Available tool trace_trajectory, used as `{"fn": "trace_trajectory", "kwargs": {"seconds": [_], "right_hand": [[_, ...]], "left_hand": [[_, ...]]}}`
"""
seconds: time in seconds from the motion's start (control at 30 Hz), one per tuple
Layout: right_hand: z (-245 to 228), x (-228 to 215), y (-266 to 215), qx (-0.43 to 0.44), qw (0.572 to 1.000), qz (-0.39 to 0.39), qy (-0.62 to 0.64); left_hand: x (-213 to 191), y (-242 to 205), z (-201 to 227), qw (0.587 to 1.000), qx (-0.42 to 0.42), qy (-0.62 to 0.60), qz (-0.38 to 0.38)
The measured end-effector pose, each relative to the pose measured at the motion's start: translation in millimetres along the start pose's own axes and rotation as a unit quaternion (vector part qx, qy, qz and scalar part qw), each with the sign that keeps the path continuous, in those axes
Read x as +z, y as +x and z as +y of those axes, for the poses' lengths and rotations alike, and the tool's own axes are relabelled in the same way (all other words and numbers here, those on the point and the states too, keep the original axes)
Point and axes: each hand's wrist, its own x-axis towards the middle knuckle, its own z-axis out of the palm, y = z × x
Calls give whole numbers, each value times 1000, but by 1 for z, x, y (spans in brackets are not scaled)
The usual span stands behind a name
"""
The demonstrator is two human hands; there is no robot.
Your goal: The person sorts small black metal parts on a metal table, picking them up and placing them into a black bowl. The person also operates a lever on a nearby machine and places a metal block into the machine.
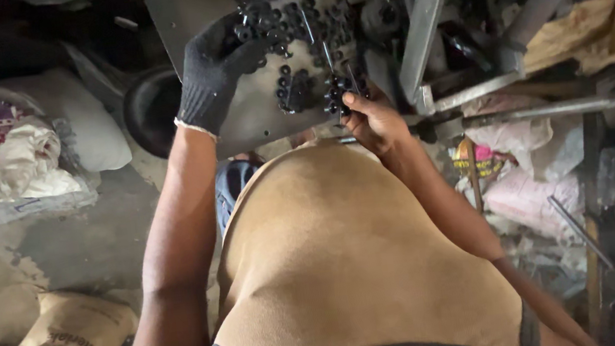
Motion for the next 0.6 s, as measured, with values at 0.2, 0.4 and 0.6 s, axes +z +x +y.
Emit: {"fn": "trace_trajectory", "kwargs": {"seconds": [0.2,0.4,0.6], "right_hand": [[4,12,-33,-27,999,33,-31],[1,37,-35,-4,994,84,-67],[-20,58,-8,-61,888,-34,-454]], "left_hand": [[3,-17,10,989,-90,74,-85],[-1,-32,-19,986,-129,81,-68],[-12,-39,-35,991,-82,-77,67]]}}
